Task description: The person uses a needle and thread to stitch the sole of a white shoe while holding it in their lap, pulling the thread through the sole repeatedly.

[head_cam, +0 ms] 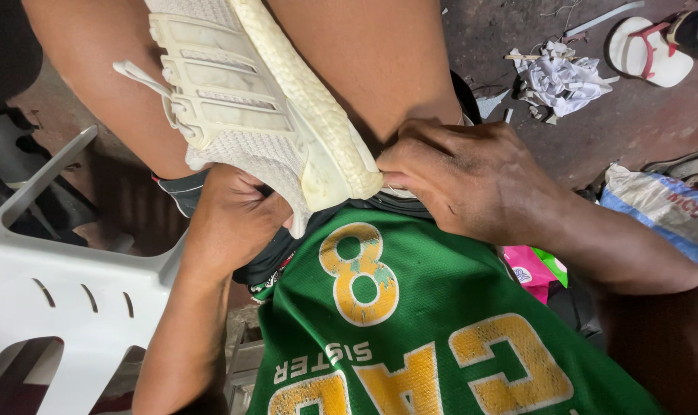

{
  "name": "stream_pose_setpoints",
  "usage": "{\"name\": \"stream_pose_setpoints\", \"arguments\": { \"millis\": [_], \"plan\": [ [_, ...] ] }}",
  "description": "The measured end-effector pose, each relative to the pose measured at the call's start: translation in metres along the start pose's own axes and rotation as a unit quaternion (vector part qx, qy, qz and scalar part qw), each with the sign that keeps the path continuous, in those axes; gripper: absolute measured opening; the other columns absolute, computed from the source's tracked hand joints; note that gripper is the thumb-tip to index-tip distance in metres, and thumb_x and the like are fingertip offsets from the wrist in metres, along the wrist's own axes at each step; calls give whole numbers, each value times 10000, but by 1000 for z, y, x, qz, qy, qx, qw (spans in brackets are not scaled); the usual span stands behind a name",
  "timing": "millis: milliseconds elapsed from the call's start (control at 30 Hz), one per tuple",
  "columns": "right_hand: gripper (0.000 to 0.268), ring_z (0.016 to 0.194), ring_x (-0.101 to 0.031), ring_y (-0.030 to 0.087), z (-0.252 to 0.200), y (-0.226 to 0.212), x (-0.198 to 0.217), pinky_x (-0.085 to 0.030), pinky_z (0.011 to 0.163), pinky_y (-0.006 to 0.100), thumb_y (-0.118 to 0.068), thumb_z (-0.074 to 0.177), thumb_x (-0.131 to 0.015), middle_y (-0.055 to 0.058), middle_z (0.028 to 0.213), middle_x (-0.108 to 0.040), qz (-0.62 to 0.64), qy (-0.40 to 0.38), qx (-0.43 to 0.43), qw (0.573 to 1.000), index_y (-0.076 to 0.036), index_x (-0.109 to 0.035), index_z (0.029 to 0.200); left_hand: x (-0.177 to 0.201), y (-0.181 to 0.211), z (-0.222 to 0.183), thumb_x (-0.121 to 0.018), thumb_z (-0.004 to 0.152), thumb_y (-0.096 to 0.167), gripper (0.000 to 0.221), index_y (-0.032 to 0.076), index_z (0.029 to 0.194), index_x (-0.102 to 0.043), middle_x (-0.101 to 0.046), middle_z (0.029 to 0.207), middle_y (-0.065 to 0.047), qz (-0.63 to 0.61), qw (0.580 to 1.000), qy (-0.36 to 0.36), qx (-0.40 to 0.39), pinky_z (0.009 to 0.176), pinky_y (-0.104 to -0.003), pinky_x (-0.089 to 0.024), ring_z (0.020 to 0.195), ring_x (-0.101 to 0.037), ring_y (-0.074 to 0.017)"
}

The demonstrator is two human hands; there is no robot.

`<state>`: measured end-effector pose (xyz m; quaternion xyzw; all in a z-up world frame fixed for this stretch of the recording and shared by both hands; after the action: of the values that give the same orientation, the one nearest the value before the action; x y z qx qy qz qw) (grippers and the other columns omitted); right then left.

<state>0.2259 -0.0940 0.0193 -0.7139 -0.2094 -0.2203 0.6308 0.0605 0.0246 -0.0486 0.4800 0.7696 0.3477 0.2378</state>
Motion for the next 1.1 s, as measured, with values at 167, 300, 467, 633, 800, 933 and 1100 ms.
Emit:
{"name": "stream_pose_setpoints", "arguments": {
  "millis": [167, 300, 467, 633, 800, 933, 1100],
  "plan": [
    [124, 769, -708, 224, 2, 2, -3, -555, 610, 351, -133, 989, -688, 83, 944, -684, 8, -5, -9, 1000, -33, -624, 1025, -2, 7, 2, -594, 856, -42, 166, -13, 958, -723, -719, 798, -27, 74, 997, -8, 11, 653, -281, -534, 730, -626, -85],
    [187, 883, -696, 295, 4, -4, -6, -561, 749, 412, -182, 920, -650, 132, 987, -654, -104, -65, -32, 992, -28, -590, 1008, 1, 15, 1, -614, 827, -23, 171, -4, 960, -721, -723, 859, -123, 227, 973, -19, -23, 741, -331, -548, 768, -677, -196],
    [271, 917, -678, 300, 7, -11, -8, -547, 793, 429, -222, 962, -659, 148, 1013, -634, -91, -71, -23, 993, 8, -592, 1091, 0, 21, 1, -593, 800, 10, 245, 6, 1020, -700, -749, 919, -139, 158, 986, -24, -51, 788, -336, -552, 831, -717, -263],
    [319, 821, -681, 251, 6, -1, -10, -545, 690, 375, -368, 928, -738, 83, 927, -651, -164, -49, 18, 985, -66, -634, 940, -1, 11, 5, -620, 785, 54, 189, 20, 947, -711, -743, 855, -141, 185, 982, -35, -9, 728, -339, -550, 767, -726, -254],
    [456, 698, -661, 190, -3, 7, -7, -517, 596, 325, -516, 896, -798, 24, 828, -655, -231, 43, 61, 970, -98, -624, 843, -2, 5, 7, -628, 786, 108, 158, 37, 888, -726, -716, 774, -161, 221, 973, -39, 46, 661, -366, -542, 657, -698, -282],
    [562, 629, -645, 177, -11, 15, -13, -486, 553, 321, -617, 873, -817, 7, 742, -637, -261, 73, 47, 962, -113, -590, 768, -2, 3, 4, -620, 795, 113, 150, 42, 879, -723, -705, 762, -171, 218, 975, -13, 38, 655, -376, -540, 656, -695, -315],
    [595, 440, -545, 172, -21, 63, -7, -405, 439, 335, -698, 718, -796, 0, 539, -562, -232, 18, -112, 966, -149, -588, 620, -6, 7, 3, -597, 804, 55, 131, 14, 878, -697, -699, 810, -173, 203, 975, 16, -90, 670, -388, -533, 742, -696, -353]
  ]
}}
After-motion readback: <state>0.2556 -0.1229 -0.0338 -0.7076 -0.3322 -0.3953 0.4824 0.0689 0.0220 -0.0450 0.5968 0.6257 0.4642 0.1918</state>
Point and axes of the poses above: each hand's wrist, its own z-axis towards the middle knuckle, its own x-axis out of the back of the hand, y = z × x, the point moved 8 cm from there along z, towards the middle knuckle
